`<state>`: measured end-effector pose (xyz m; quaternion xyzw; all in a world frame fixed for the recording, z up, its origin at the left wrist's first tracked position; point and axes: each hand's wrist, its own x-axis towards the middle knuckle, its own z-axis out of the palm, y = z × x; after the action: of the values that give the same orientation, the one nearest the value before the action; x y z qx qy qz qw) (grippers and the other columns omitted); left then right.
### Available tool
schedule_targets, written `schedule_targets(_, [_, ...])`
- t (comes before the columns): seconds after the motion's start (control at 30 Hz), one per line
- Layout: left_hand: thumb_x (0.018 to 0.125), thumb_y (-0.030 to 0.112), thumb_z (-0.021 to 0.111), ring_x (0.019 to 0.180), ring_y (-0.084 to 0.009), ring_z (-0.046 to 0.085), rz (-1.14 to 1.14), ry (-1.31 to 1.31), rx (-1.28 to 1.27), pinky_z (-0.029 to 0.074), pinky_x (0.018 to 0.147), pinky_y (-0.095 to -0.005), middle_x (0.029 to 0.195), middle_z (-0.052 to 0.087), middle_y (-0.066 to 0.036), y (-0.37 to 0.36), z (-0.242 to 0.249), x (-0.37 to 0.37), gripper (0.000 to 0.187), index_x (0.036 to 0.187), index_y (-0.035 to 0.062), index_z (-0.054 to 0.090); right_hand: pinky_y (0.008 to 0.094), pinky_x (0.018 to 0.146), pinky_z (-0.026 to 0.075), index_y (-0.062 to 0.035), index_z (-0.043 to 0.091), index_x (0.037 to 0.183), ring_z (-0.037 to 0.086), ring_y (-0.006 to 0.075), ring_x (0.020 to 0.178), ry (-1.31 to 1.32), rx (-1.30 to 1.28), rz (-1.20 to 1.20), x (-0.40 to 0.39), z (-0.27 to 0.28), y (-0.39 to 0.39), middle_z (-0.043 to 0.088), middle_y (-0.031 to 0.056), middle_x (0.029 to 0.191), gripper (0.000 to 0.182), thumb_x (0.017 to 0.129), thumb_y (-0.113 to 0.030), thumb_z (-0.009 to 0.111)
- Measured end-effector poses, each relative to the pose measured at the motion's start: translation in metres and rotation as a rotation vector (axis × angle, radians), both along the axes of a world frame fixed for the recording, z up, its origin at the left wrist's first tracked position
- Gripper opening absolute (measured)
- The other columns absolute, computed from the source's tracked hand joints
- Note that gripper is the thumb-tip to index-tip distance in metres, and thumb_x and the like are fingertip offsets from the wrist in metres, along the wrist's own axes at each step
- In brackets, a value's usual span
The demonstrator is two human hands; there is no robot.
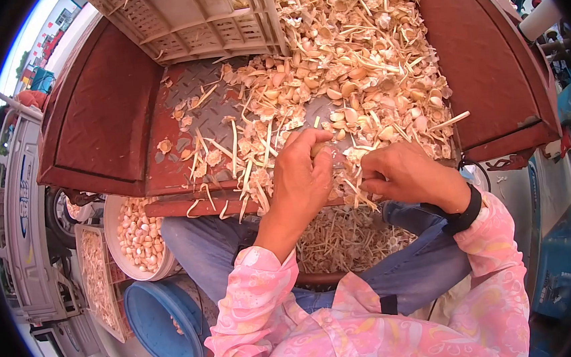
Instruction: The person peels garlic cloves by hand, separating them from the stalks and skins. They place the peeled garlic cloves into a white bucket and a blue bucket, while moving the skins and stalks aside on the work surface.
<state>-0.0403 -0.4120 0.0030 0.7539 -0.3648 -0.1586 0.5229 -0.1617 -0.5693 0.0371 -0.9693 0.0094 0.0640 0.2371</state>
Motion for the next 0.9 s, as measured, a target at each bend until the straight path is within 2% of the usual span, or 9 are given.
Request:
schedule_targets(0.13, [0.078, 0.005, 0.063, 0.078, -0.0353, 0.059, 0.022, -0.542, 0.161, 0.047, 0.068, -0.0413, 0.084, 0.055, -0.019, -0.041, -0.015, -0.003, 0.015, 0.091, -0.0006, 0.058, 0.0452, 0.065, 0.046, -0.0045, 0.057, 0.083, 0.060, 0.0350, 0.074, -0.307, -0.074, -0.254, 0.008, -0.013, -0.024, 0.060, 0.0152, 0.077, 0.006, 0.078, -0.009, 0.056])
schedule_targets(0.27, [0.076, 0.006, 0.064, 0.079, -0.0409, 0.057, 0.009, -0.532, 0.338, 0.045, 0.069, -0.0445, 0.083, 0.056, -0.021, -0.044, -0.018, 0.003, 0.016, 0.089, -0.0001, 0.058, 0.0451, 0.065, 0.047, -0.0054, 0.058, 0.084, 0.061, 0.0353, 0.075, -0.391, -0.190, -0.315, 0.009, -0.012, -0.044, 0.061, 0.0151, 0.080, 0.007, 0.078, -0.005, 0.055])
schedule_targets(0.37, [0.080, 0.007, 0.062, 0.074, -0.0337, 0.061, 0.035, -0.506, 0.394, 0.048, 0.066, -0.0406, 0.081, 0.061, -0.018, -0.022, -0.013, 0.015, 0.014, 0.090, -0.0006, 0.057, 0.0453, 0.065, 0.047, -0.0056, 0.059, 0.083, 0.060, 0.0352, 0.076, -0.283, -0.196, -0.258, 0.007, -0.015, -0.049, 0.059, 0.0154, 0.082, 0.006, 0.078, -0.007, 0.055])
schedule_targets(0.47, [0.085, 0.008, 0.058, 0.069, -0.0199, 0.063, 0.068, 0.260, 0.170, 0.051, 0.059, -0.0300, 0.083, 0.064, -0.013, 0.001, -0.005, 0.024, 0.013, 0.094, -0.0009, 0.058, 0.0446, 0.066, 0.046, -0.0050, 0.058, 0.081, 0.059, 0.0355, 0.077, -0.236, -0.199, -0.198, 0.004, -0.014, -0.042, 0.058, 0.0151, 0.083, 0.005, 0.077, -0.008, 0.057])
schedule_targets(0.6, [0.091, 0.010, 0.053, 0.071, -0.0101, 0.062, -0.020, 0.867, -0.163, 0.050, 0.054, -0.0167, 0.085, 0.063, -0.008, 0.019, 0.012, 0.008, 0.016, 0.102, -0.0007, 0.057, 0.0418, 0.064, 0.047, -0.0044, 0.058, 0.082, 0.060, 0.0338, 0.073, -0.232, -0.240, -0.205, 0.009, -0.019, -0.039, 0.058, 0.0149, 0.083, 0.008, 0.077, -0.010, 0.061])
schedule_targets(0.63, [0.091, 0.011, 0.053, 0.071, -0.0105, 0.062, -0.025, 0.948, -0.204, 0.051, 0.054, -0.0169, 0.087, 0.063, -0.008, 0.020, 0.012, 0.004, 0.017, 0.103, -0.0008, 0.057, 0.0409, 0.064, 0.048, -0.0045, 0.059, 0.083, 0.061, 0.0327, 0.071, -0.252, -0.250, -0.188, 0.011, -0.018, -0.039, 0.059, 0.0153, 0.083, 0.009, 0.078, -0.012, 0.061])
schedule_targets(0.73, [0.093, 0.019, 0.053, 0.074, -0.0120, 0.063, -0.020, 1.137, -0.297, 0.053, 0.056, -0.0179, 0.091, 0.062, -0.009, 0.015, 0.005, -0.010, 0.025, 0.108, -0.0010, 0.055, 0.0332, 0.062, 0.049, -0.0044, 0.062, 0.091, 0.061, 0.0234, 0.068, -0.265, 0.354, -0.228, 0.016, -0.007, -0.028, 0.060, 0.0102, 0.080, 0.013, 0.079, -0.009, 0.065])
schedule_targets(0.83, [0.093, 0.022, 0.054, 0.074, -0.0115, 0.062, -0.065, 1.288, -0.362, 0.053, 0.058, -0.0172, 0.092, 0.061, -0.008, 0.005, 0.002, -0.019, 0.025, 0.106, -0.0002, 0.055, 0.0260, 0.061, 0.047, -0.0043, 0.063, 0.098, 0.058, 0.0146, 0.066, -0.219, 0.734, -0.230, 0.018, -0.002, -0.012, 0.061, 0.0048, 0.078, 0.020, 0.078, -0.006, 0.067])
schedule_targets(0.9, [0.092, 0.019, 0.057, 0.073, -0.0105, 0.061, -0.112, 1.348, -0.412, 0.053, 0.062, -0.0180, 0.090, 0.062, -0.006, 0.003, -0.005, -0.015, 0.023, 0.106, 0.0000, 0.055, 0.0239, 0.062, 0.046, -0.0026, 0.062, 0.100, 0.058, 0.0117, 0.070, -0.315, 0.756, -0.140, 0.021, -0.007, -0.007, 0.061, 0.0023, 0.081, 0.022, 0.078, -0.002, 0.066])
